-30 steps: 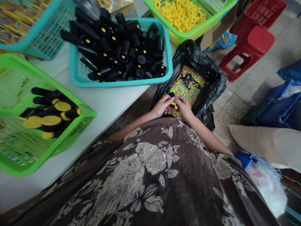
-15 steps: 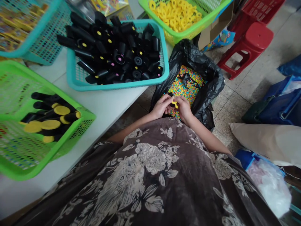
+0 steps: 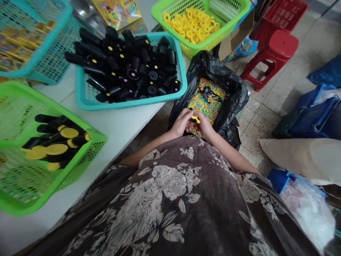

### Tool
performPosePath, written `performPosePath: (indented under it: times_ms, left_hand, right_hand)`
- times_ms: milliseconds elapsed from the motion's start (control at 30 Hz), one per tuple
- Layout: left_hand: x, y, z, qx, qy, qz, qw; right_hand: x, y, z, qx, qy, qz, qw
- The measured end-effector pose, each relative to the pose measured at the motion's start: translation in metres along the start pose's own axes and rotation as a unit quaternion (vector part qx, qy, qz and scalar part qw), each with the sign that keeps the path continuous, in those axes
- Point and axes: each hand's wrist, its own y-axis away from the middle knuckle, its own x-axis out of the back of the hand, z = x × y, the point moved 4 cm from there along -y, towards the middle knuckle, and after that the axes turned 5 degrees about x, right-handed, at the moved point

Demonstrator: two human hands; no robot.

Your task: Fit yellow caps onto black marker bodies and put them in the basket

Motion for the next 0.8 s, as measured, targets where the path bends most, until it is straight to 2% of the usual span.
performPosePath:
  times_ms: [133, 300, 367, 433, 600, 700, 800]
  left_hand:
    - [-0.006, -0.002, 0.001, -0.006, 0.009, -0.017, 1.000]
    - [-0.010, 0.000, 0.004, -0.046, -0.017, 0.023, 0.999]
    - [-0.010, 0.001, 0.004, -0.048, -0.019, 0.044, 0.998]
    - [-0.009, 0.001, 0.004, -0.032, -0.007, 0.058, 0.998]
    - [-0.003, 0.001, 0.009, -0.002, 0.084, 0.063, 0.994]
    - [-0.001, 0.004, 0.012, -0.003, 0.101, 0.058, 0.993]
    - [-0.001, 0.008, 0.012, -0.014, 0.086, 0.054, 0.995]
  right_hand:
    - [0.001, -0.001, -0.003, 0.006, -0.052, 0.044, 0.998]
    - [0.000, -0.004, 0.005, 0.005, -0.065, 0.101, 0.993]
    - [0.000, -0.004, 0.008, -0.005, -0.074, 0.105, 0.992]
    - [-0.001, -0.003, 0.008, -0.001, -0.082, 0.065, 0.995]
    - [0.008, 0.001, -0.001, 0.012, -0.093, -0.081, 0.992]
    - [0.015, 0.003, -0.003, 0.030, -0.070, -0.098, 0.992]
    - [0.015, 0.003, -0.002, 0.041, -0.050, -0.077, 0.995]
